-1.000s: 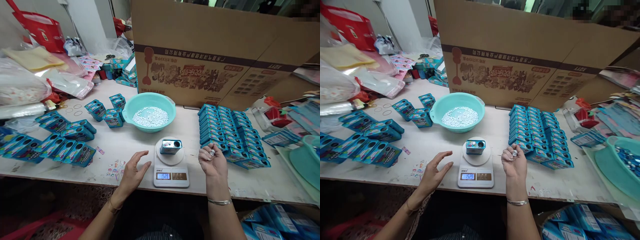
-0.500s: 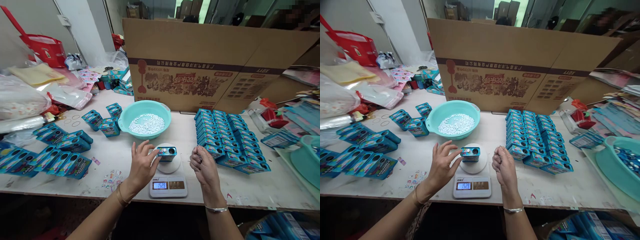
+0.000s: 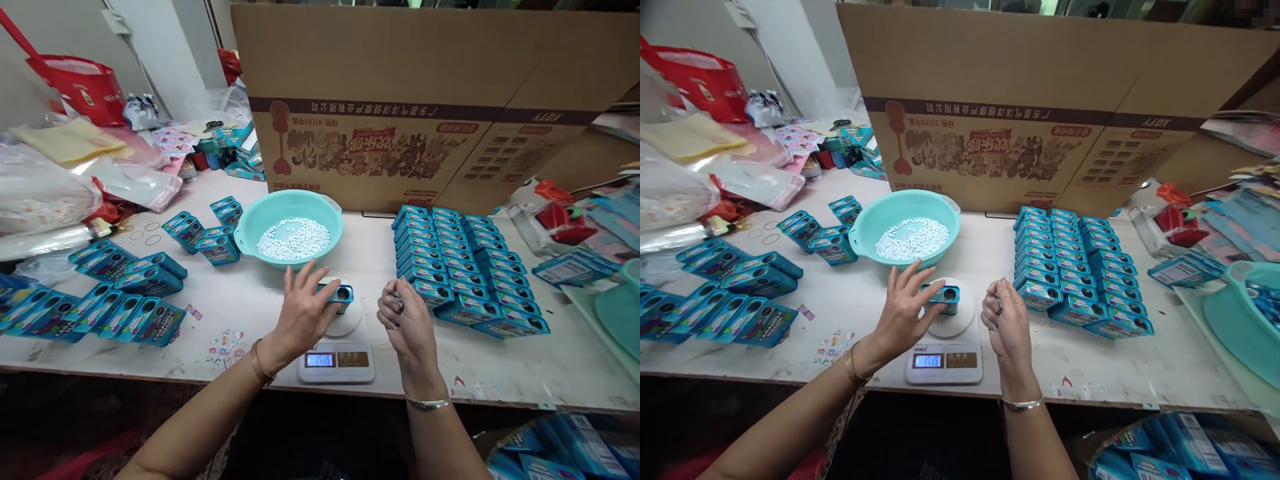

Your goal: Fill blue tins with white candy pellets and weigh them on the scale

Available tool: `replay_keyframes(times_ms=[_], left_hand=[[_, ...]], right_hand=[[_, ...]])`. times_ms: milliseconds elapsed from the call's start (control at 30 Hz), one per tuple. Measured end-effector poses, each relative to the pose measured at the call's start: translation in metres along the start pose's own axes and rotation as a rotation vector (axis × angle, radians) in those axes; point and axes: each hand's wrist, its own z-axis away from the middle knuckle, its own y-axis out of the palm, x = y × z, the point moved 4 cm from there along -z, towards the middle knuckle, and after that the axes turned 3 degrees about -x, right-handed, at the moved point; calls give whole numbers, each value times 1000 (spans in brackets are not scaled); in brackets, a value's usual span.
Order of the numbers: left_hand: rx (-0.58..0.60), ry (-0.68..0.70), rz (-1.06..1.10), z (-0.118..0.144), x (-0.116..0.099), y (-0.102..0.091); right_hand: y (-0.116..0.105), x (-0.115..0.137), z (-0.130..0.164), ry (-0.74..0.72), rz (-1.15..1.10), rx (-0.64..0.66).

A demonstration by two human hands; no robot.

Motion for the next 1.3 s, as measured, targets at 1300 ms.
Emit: replay_keyframes(times_ms=[1300], left_hand=[[36,322,-119,-74,-60,6]], right_hand=[[28,-9,-6,109,-143,-147]])
